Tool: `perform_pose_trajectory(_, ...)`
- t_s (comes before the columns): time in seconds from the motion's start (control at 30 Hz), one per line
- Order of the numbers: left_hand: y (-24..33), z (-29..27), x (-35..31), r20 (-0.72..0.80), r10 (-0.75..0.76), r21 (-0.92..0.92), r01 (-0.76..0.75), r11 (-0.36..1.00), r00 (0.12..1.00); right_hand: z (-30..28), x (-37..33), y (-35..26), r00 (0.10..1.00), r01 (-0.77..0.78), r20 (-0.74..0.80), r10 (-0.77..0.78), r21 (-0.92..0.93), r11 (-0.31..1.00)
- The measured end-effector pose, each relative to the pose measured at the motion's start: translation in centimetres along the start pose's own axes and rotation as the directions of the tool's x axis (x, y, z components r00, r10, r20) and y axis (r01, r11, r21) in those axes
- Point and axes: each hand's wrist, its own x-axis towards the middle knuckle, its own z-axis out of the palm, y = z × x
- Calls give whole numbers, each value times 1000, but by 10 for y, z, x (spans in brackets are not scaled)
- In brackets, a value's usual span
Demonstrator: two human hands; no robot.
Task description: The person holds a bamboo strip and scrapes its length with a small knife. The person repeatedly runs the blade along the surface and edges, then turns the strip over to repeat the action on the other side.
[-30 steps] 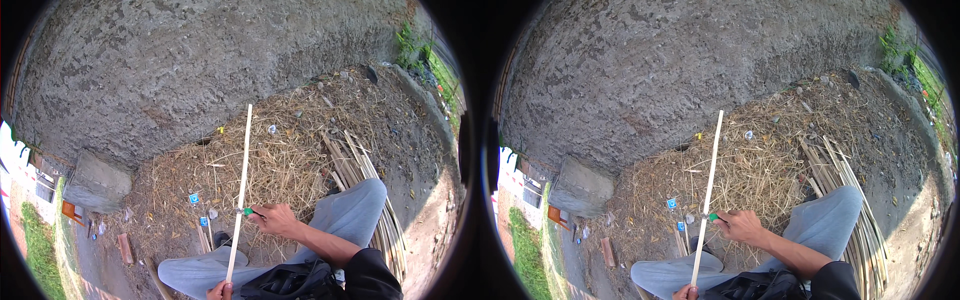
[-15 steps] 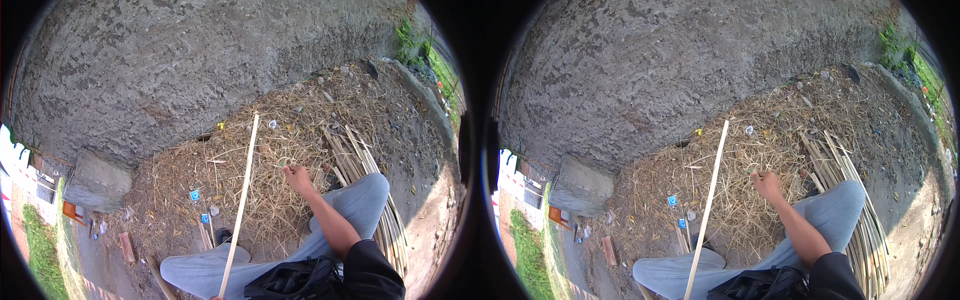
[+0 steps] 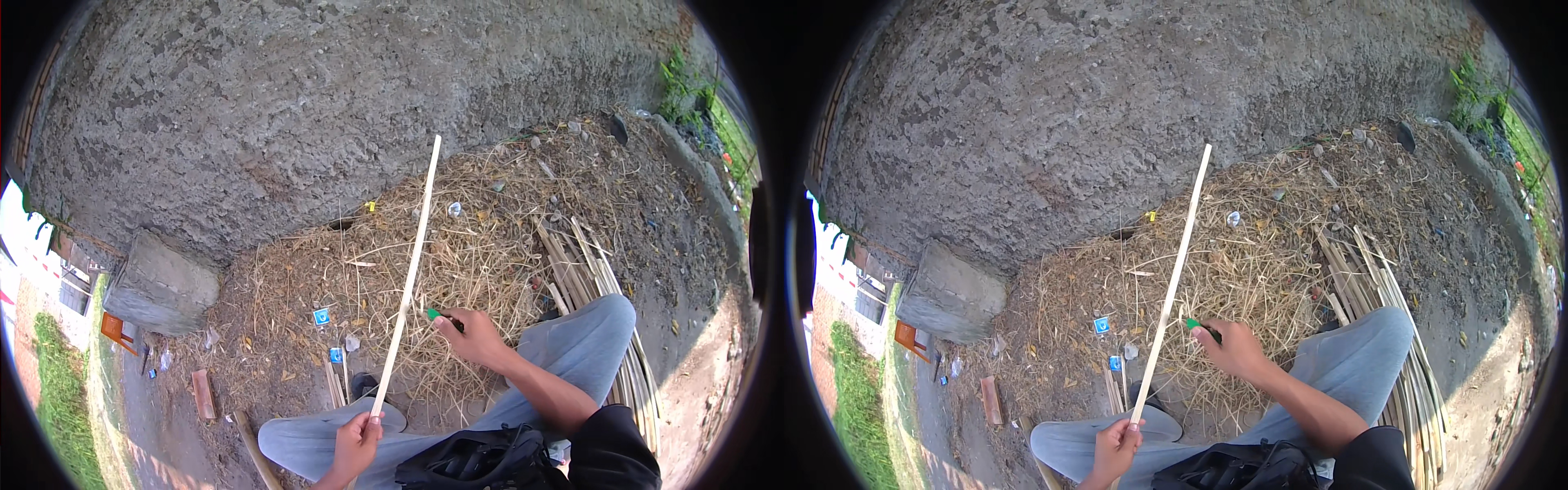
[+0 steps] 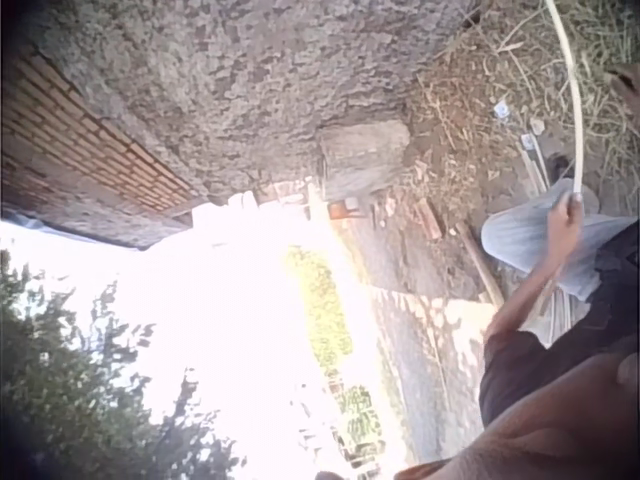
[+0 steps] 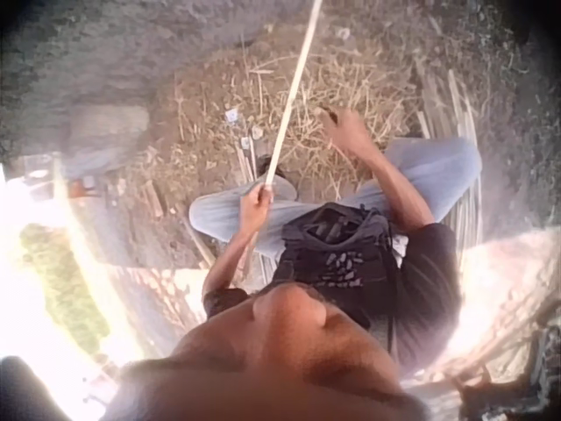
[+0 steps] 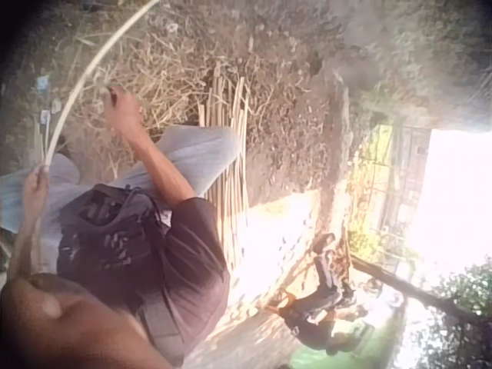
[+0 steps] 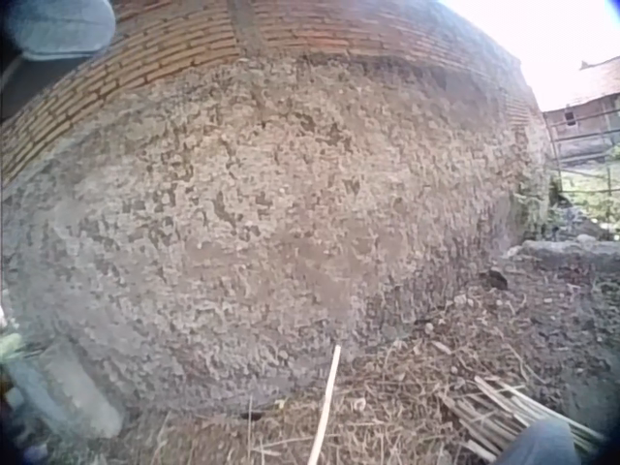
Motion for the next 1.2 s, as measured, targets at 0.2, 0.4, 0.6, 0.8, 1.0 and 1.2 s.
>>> perform_pose_trajectory(0.2, 46, 8, 78, 364, -86, -474, 263, 840, 928, 12, -13, 0, 993, 33, 121, 4, -304, 952)
perform_pose_trajectory(0.4, 43, 45, 106, 254, -54, -304, 132, 943, 966, 10, -8, 25, 960, 56, 239, 143, -667, 743)
perform_pose_trajectory(0.6, 7, 56, 104, 174, 149, -160, -122, 980, 973, 26, -11, 35, 985, 174, 128, -118, -705, 687)
perform_pose_trajectory(0.8, -1, 48, 95, 158, 159, -221, -122, 968, 975, 31, -7, 33, 983, 173, 161, -84, -686, 707)
perform_pose_trajectory(1.0, -2, 43, 87, 182, 66, -293, -10, 956, 981, 34, -6, 29, 980, 186, 162, -116, -533, 826)
perform_pose_trajectory(1.2, -7, 41, 85, 179, 91, -309, -32, 951, 980, 32, -6, 21, 964, 258, 207, -168, -571, 779)
